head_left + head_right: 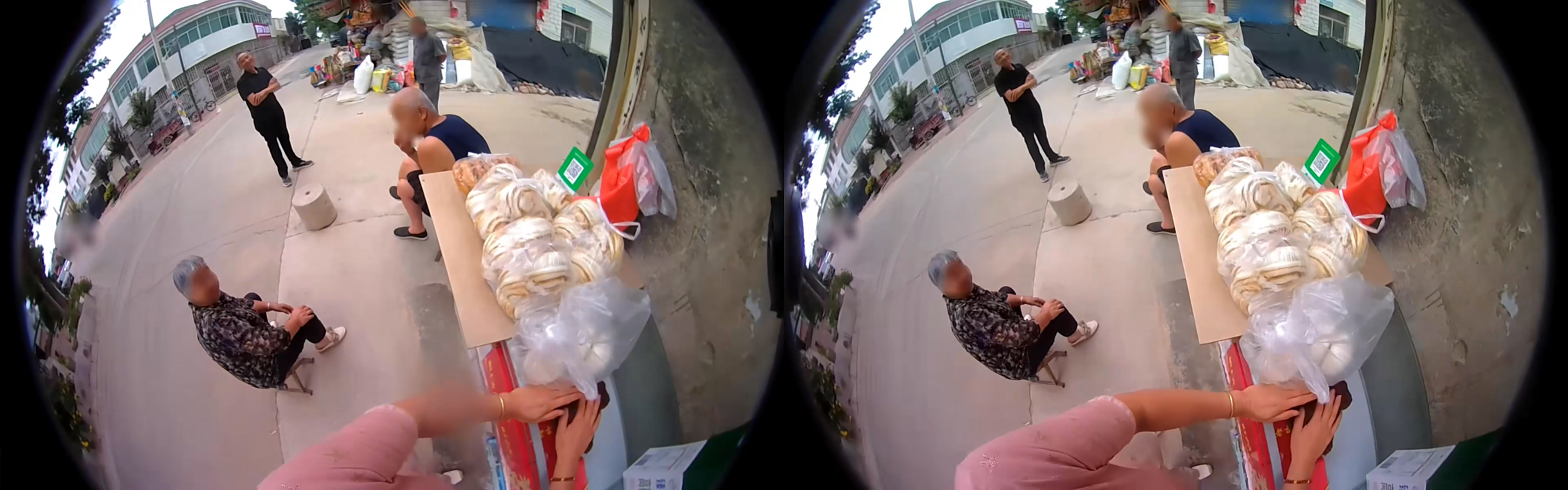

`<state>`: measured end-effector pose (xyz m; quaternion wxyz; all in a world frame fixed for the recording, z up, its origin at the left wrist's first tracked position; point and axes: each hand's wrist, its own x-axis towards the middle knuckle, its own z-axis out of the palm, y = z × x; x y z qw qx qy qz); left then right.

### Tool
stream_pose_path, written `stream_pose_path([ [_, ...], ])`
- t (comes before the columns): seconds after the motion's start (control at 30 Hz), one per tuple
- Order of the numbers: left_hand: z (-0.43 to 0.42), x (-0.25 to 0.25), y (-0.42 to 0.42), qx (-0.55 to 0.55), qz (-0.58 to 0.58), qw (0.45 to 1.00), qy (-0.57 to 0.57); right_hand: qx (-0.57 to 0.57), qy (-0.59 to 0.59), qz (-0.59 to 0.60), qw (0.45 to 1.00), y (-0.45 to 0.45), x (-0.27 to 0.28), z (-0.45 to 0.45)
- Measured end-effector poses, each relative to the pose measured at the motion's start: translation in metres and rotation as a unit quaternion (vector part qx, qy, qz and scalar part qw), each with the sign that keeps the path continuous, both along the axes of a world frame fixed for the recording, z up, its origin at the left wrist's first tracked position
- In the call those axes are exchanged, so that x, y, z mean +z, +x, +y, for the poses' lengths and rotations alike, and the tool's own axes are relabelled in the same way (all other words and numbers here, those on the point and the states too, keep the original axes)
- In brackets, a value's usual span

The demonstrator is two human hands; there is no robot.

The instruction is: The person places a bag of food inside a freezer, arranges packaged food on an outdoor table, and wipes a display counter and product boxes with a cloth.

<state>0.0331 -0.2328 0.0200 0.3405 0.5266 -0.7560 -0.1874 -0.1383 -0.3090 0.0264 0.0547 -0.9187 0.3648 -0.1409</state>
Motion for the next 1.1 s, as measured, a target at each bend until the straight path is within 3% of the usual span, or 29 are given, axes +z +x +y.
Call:
stream_pose_path([
  [0.03,-0.003,-0.012,-0.003,0.012,-0.022,0.999,-0.028,-0.008,0.026,-0.004,1.000,-0.014,0.007,0.003],
  [0.07,-0.007,-0.019,-0.003,0.016,-0.041,0.998,-0.054,-0.003,-0.002,-0.022,1.000,-0.042,-0.002,0.000],
  [0.1,-0.003,-0.008,-0.004,0.023,-0.044,0.998,-0.041,0.016,-0.054,0.017,0.998,-0.065,0.024,0.007],
  [0.27,-0.004,-0.016,-0.009,0.065,-0.044,0.996,-0.051,-0.027,0.007,0.008,1.000,-0.216,0.016,-0.007],
  [0.33,-0.004,-0.013,-0.009,0.064,-0.048,0.994,-0.078,0.024,0.062,-0.032,0.997,-0.260,0.018,-0.010],
  [0.37,-0.003,-0.010,-0.010,0.079,-0.051,0.995,-0.041,0.006,0.040,0.023,0.999,-0.300,-0.012,-0.025],
  [0.53,-0.011,-0.008,-0.015,0.106,-0.108,0.986,-0.075,-0.128,-0.010,0.012,0.992,-0.346,-0.006,0.004],
  [0.7,-0.014,-0.010,-0.022,0.096,-0.097,0.988,-0.069,-0.325,-0.038,-0.057,0.943,-0.379,-0.025,0.050],
  [0.83,-0.016,-0.014,-0.023,0.095,-0.110,0.987,-0.069,-0.361,-0.075,-0.041,0.929,-0.335,-0.024,0.079],
  [1.0,-0.012,-0.015,-0.021,0.101,-0.115,0.985,-0.080,-0.087,0.011,-0.080,0.993,-0.123,-0.006,0.105],
  [1.1,-0.014,-0.022,-0.016,0.084,-0.113,0.986,-0.095,-0.030,0.004,-0.083,0.996,-0.048,-0.003,0.100],
])
